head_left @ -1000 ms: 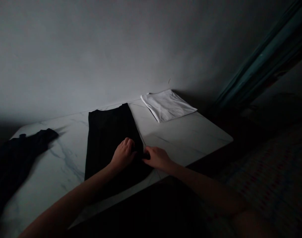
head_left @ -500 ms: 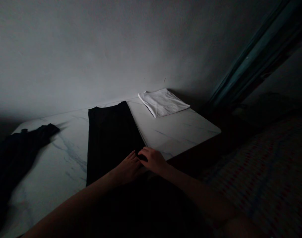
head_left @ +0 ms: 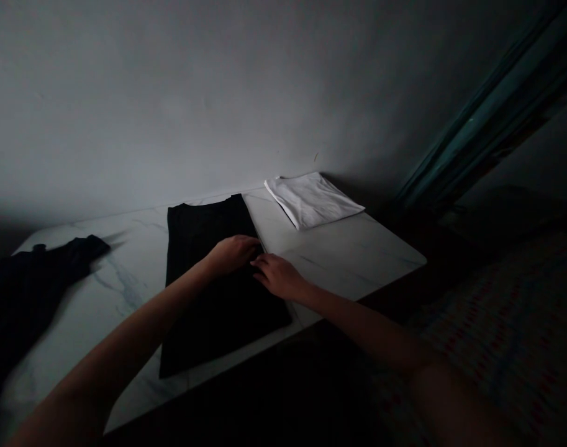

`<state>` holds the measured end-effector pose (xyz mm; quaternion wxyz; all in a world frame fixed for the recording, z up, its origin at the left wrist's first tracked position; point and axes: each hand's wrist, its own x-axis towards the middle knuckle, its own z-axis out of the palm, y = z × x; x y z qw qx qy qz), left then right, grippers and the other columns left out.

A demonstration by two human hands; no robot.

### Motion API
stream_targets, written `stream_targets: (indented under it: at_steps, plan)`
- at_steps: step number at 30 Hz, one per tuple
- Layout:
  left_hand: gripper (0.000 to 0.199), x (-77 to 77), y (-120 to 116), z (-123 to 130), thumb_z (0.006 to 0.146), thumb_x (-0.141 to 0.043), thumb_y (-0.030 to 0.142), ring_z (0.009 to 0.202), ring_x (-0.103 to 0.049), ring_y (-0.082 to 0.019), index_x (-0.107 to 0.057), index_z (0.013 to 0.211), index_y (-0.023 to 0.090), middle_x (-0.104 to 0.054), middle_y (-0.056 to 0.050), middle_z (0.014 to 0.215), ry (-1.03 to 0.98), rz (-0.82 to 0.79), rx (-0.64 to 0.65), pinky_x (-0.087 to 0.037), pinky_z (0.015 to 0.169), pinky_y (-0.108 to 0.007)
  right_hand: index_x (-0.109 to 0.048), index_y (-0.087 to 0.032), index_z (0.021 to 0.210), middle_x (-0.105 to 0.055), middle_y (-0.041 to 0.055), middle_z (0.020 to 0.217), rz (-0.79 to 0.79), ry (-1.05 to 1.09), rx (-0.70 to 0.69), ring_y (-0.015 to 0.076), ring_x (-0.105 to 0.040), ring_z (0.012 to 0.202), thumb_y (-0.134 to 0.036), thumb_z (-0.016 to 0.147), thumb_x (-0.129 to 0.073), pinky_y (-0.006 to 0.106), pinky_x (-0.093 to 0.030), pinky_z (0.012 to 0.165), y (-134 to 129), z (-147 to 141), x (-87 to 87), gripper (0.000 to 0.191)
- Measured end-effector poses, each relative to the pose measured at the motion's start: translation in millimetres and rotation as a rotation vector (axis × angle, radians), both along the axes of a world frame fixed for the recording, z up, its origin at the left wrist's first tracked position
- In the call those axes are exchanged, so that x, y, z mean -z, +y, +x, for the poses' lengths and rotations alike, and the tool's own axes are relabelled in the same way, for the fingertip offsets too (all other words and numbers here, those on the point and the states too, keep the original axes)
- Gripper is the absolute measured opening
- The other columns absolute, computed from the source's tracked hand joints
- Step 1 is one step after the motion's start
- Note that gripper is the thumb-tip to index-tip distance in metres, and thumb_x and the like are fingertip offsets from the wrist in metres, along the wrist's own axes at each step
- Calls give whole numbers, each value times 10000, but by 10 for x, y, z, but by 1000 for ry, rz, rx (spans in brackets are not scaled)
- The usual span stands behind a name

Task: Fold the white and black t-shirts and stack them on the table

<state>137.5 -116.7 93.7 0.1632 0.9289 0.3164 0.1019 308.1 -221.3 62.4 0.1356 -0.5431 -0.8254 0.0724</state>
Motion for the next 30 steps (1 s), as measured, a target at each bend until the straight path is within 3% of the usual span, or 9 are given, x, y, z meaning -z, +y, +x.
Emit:
stream_targets:
  at_steps: [3,7,10,13,15,18,21,24,30]
  plan:
    - [439,272,524,215,923,-529,294,1435,-389,-290,-579,1348,196,-513,-104,1493,50,97,-124,-247,1201,-439,-432,-103,1482,-354,207,1570,16,-30,-125,298,-301,1471,-451,950,-582,474,-285,1182,117,-45,208,653]
    - [575,653,851,216,920,-548,392,1495,-258,-309,-474,1456,197,-363,-117,1589,65,82,-181,-183,1223,-462,-241,-128,1573,-181,189,1635,-32,-27,-315,297,-104,1528,-542,933,-564,529,-169,1225,-102,62,354,828]
    - [588,807,935,132,935,-522,432,1492,-265,-310,-455,1476,211,-346,-113,1597,31,97,-159,-197,1220,-457,-223,-195,1586,-149,165,1641,-99,1,-417,301,-91,1527,-550,915,-587,548,-163,1223,-333,192,295,841]
    - [583,826,988,84,949,-496,459,1488,-283,-293,-448,1481,227,-351,-101,1596,62,106,-104,-203,1217,-441,-366,-300,1536,-329,106,1595,-157,51,-559,289,-232,1501,-511,909,-621,515,-261,1201,-335,292,164,709]
    - [581,772,1055,65,955,-485,467,1489,-285,-272,-439,1486,234,-355,-87,1595,82,126,-63,-176,1225,-429,-513,-320,1444,-539,65,1467,-150,119,-575,244,-443,1401,-438,958,-572,436,-374,1149,-92,310,67,503]
    - [560,631,1256,-23,963,-478,442,1495,-270,-263,-443,1482,235,-352,-76,1598,50,175,-105,-138,1235,-427,-658,-258,1279,-695,51,1268,-35,222,-304,175,-650,1167,-297,1026,-433,331,-496,1015,651,213,-48,340]
    - [529,505,1546,-273,970,-466,390,1477,-308,-295,-458,1467,208,-374,-110,1584,39,183,-292,-182,1218,-461,-591,-200,1356,-580,106,1421,78,165,-53,204,-573,1280,-243,1014,-439,370,-463,1065,1584,-17,-50,377]
    - [459,471,1794,-657,969,-460,331,1438,-374,-328,-525,1400,187,-435,-138,1544,102,163,-460,-242,1188,-503,-506,-128,1436,-408,163,1549,82,53,-58,244,-393,1433,-250,1002,-474,410,-356,1159,2317,-283,74,452]
    - [318,493,1930,-1109,954,-454,276,1230,-593,-265,-693,1150,202,-675,-103,1284,84,179,-607,-415,1084,-371,-420,-128,1500,-324,154,1588,30,-26,-166,238,-299,1479,-312,1036,-390,444,-277,1198,2808,-641,401,500]
